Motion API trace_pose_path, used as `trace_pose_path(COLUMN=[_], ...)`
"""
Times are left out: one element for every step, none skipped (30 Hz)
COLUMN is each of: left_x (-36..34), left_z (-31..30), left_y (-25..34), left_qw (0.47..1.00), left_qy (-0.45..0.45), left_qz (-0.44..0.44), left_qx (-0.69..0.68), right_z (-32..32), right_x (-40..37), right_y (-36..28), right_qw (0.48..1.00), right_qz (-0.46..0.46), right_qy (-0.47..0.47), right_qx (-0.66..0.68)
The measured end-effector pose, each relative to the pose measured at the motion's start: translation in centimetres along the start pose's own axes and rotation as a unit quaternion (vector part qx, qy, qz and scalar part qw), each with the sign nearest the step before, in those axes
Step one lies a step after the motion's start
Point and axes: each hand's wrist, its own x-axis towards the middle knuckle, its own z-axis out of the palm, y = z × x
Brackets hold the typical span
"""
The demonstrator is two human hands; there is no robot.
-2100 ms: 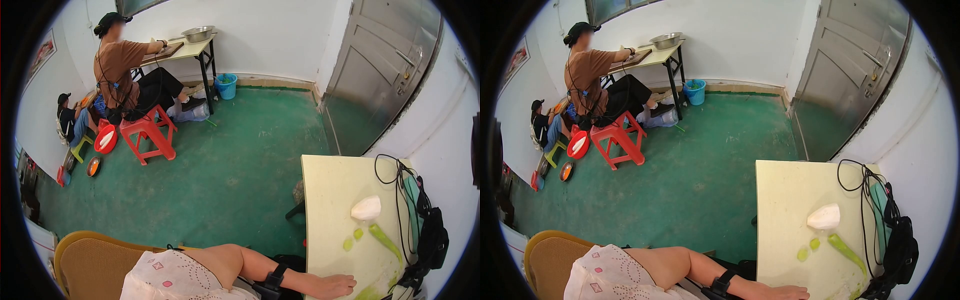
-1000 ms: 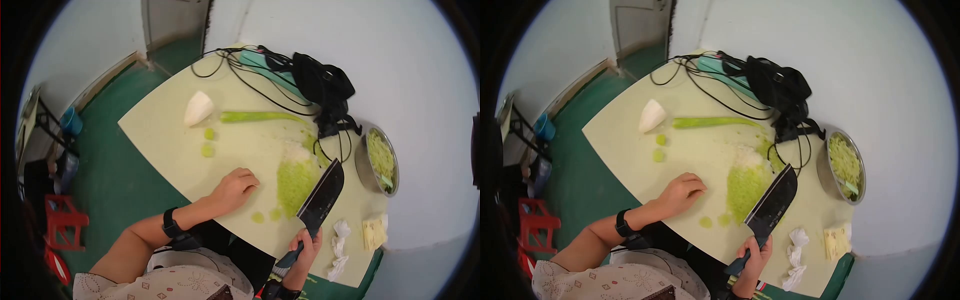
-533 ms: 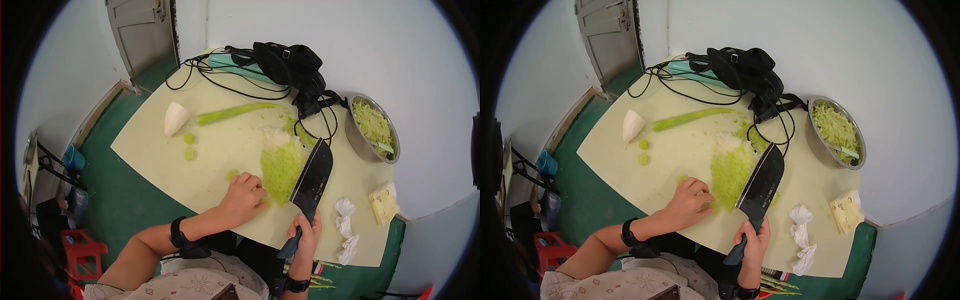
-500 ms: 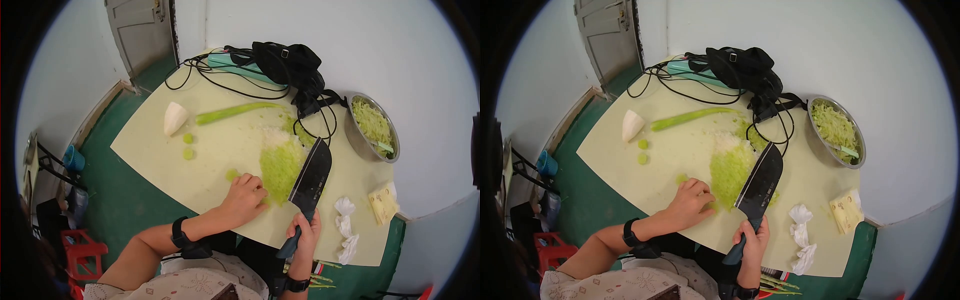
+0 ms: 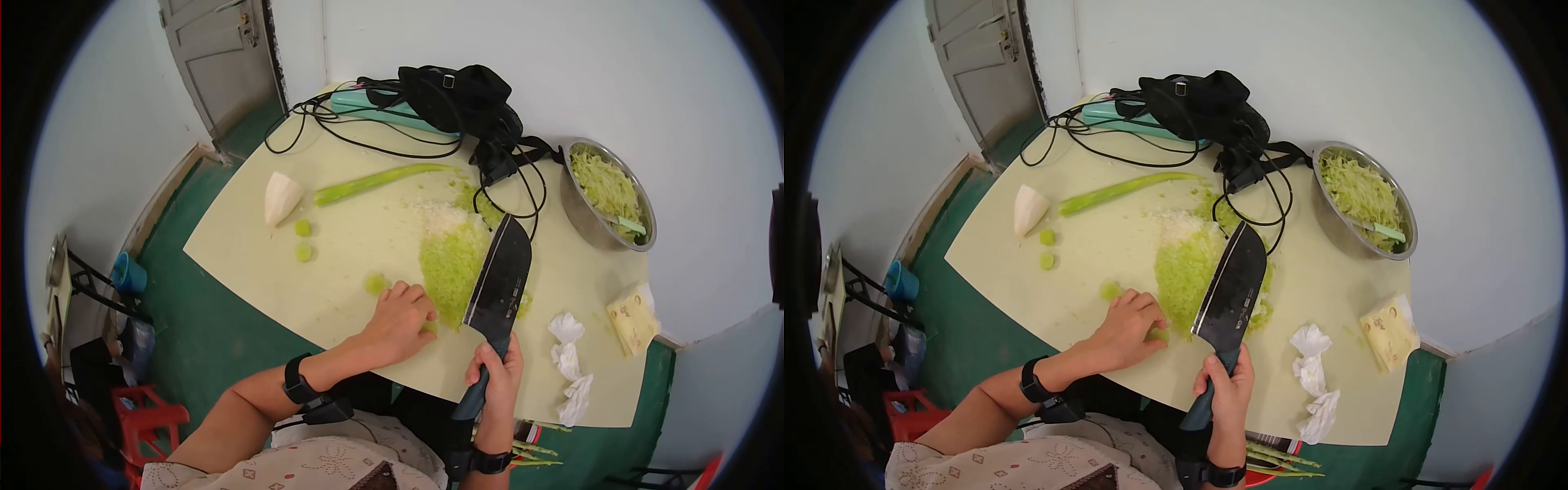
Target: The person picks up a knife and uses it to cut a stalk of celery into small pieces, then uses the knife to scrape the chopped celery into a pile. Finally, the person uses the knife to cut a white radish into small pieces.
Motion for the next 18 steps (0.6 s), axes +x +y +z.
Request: trace_pose_path(left_x=[0.0,0.0,0.0,0.1,0.1,0.2,0.1,-0.1,-0.4,-1.0,-1.5,-2.1,-2.6,-3.0,-3.3,-3.5,-3.5,-3.5], left_z=[0.0,0.0,-0.2,-0.6,-1.2,-1.7,-2.2,-3.0,-3.7,-4.2,-4.0,-3.5,-3.0,-2.3,-1.5,-1.1,-1.1,-1.1], left_y=[0.0,-0.1,-0.2,-0.6,-1.1,-1.7,-1.9,-1.8,-1.7,-1.6,-1.6,-1.4,-1.3,-1.3,-1.6,-1.7,-1.7,-1.7], left_qw=[1.000,0.998,0.996,0.994,0.993,0.991,0.988,0.983,0.974,0.968,0.963,0.956,0.948,0.957,0.965,0.972,0.978,0.983], left_qy=[0.025,0.049,0.073,0.081,0.090,0.098,0.105,0.113,0.122,0.071,0.057,0.043,0.030,0.036,0.043,0.049,0.061,0.073], left_qz=[0.017,0.037,0.057,0.060,0.061,0.062,0.021,-0.021,-0.064,-0.107,-0.119,-0.130,-0.141,-0.124,-0.106,-0.088,-0.072,-0.056], left_qx=[-0.007,-0.013,-0.019,-0.036,-0.054,-0.072,-0.109,-0.146,-0.180,-0.214,-0.237,-0.260,-0.284,-0.259,-0.234,-0.210,-0.185,-0.159], right_z=[-0.1,-0.1,-0.2,-0.2,-0.2,-0.1,-0.2,-0.3,-0.3,-0.3,-0.3,-0.3,-0.3,-0.3,-0.3,-0.4,-0.4,-0.5], right_x=[0.0,0.1,0.1,0.1,0.1,0.1,0.1,0.1,0.2,0.3,0.3,0.3,0.3,0.3,0.3,0.3,0.3,0.3], right_y=[0.1,0.1,0.2,0.1,0.1,0.1,0.1,0.1,0.1,0.2,0.1,0.1,0.1,0.1,0.1,0.2,0.2,0.3], right_qw=[1.000,1.000,1.000,1.000,1.000,1.000,1.000,1.000,1.000,1.000,1.000,1.000,1.000,1.000,1.000,1.000,1.000,1.000], right_qz=[0.001,0.000,-0.001,-0.002,-0.001,0.000,0.000,0.002,0.003,0.004,0.005,0.006,0.008,0.008,0.009,0.008,0.006,0.005], right_qy=[-0.001,-0.002,-0.002,-0.002,-0.002,-0.003,-0.003,-0.005,-0.009,-0.008,-0.008,-0.009,-0.010,-0.010,-0.010,-0.014,-0.018,-0.022], right_qx=[-0.004,-0.007,-0.010,-0.010,-0.011,-0.013,-0.012,-0.012,-0.012,-0.011,-0.010,-0.011,-0.010,-0.010,-0.010,-0.014,-0.017,-0.021])
